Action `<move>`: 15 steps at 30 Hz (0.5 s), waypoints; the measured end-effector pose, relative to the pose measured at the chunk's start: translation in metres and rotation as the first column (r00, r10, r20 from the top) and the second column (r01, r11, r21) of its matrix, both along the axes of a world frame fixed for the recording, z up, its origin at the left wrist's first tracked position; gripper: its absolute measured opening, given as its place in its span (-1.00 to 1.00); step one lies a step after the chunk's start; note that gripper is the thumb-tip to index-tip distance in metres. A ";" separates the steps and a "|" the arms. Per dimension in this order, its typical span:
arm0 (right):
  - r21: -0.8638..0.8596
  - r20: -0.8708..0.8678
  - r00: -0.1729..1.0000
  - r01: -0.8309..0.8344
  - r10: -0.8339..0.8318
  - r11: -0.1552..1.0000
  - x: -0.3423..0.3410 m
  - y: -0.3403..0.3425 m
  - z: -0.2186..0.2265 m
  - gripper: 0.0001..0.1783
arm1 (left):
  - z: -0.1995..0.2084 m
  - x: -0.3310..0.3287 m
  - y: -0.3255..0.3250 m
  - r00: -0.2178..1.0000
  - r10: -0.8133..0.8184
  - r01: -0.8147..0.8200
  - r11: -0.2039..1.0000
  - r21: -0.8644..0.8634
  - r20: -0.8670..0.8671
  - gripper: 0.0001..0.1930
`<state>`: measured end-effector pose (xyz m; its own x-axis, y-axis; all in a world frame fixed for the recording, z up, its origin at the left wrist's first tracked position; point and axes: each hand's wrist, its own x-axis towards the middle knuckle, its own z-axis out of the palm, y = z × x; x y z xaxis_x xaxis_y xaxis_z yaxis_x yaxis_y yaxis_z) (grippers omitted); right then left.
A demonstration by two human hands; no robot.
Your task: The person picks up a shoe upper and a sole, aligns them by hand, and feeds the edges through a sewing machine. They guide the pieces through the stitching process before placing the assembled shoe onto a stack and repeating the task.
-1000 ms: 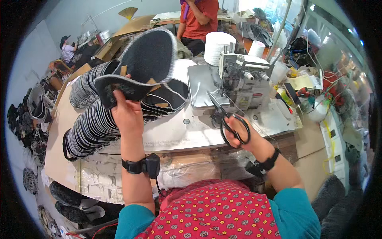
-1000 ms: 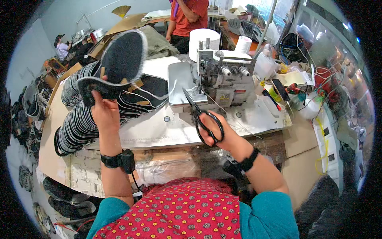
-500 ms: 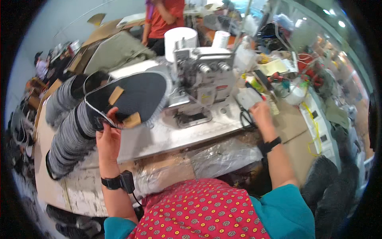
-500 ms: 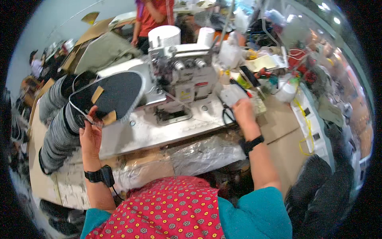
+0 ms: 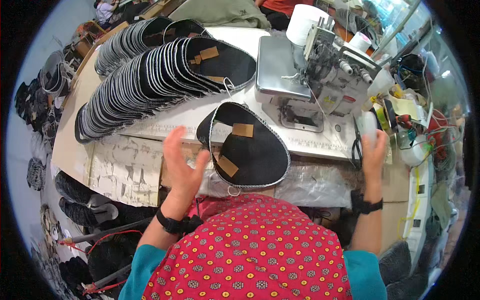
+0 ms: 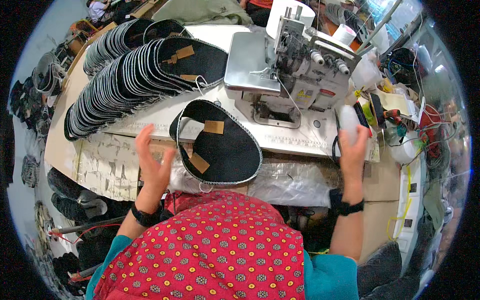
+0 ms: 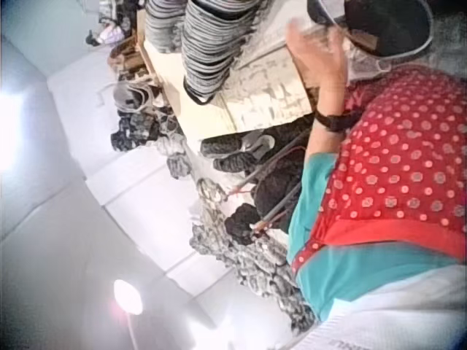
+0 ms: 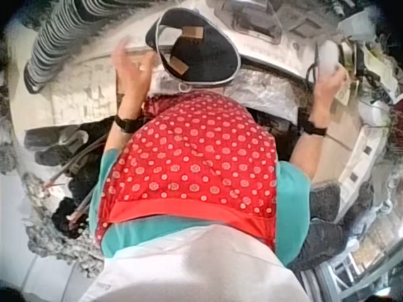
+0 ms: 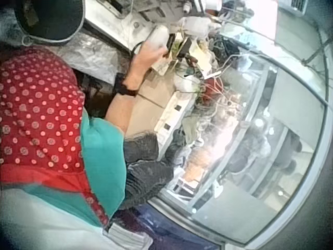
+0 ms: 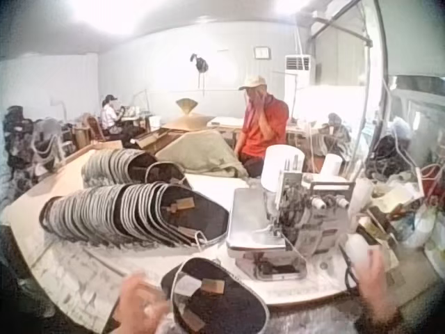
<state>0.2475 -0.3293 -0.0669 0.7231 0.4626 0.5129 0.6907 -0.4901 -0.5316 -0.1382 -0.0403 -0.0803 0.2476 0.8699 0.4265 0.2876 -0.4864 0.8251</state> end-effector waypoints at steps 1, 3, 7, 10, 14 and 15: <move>0.040 -0.167 0.981 -0.093 0.099 0.995 -0.042 0.019 0.012 -0.59 | 0.025 0.003 -0.003 0.909 -0.293 0.378 0.878 0.293 -0.295 -0.50; -0.020 -0.312 0.885 -0.371 0.347 0.928 -0.102 0.052 0.034 -0.57 | 0.035 0.019 -0.006 0.588 -0.374 0.788 0.467 0.402 -0.717 -0.44; -0.014 -0.279 0.819 -0.525 0.501 0.851 -0.142 0.095 0.027 -0.56 | -0.009 0.069 0.011 0.465 -0.166 0.758 0.582 0.295 -0.870 -0.46; -0.034 -0.169 0.833 -0.540 0.527 0.841 -0.146 0.116 0.018 -0.57 | -0.013 0.091 0.036 0.463 -0.034 0.620 0.727 0.296 -0.886 -0.48; -0.126 0.052 0.858 -0.502 0.511 0.855 -0.148 0.152 0.004 -0.58 | -0.008 0.096 0.040 0.458 -0.116 0.601 0.771 0.211 -0.881 -0.37; -0.173 0.101 0.879 -0.445 0.465 0.879 -0.149 0.160 0.000 -0.57 | -0.007 0.098 0.042 0.467 -0.121 0.599 0.772 0.213 -0.876 -0.37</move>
<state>0.0981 -0.1696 -0.0672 0.3431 0.7980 0.4955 0.9155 -0.1660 -0.3665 -0.0403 0.0013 -0.0872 0.9143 0.3749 0.1534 0.3792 -0.9253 0.0018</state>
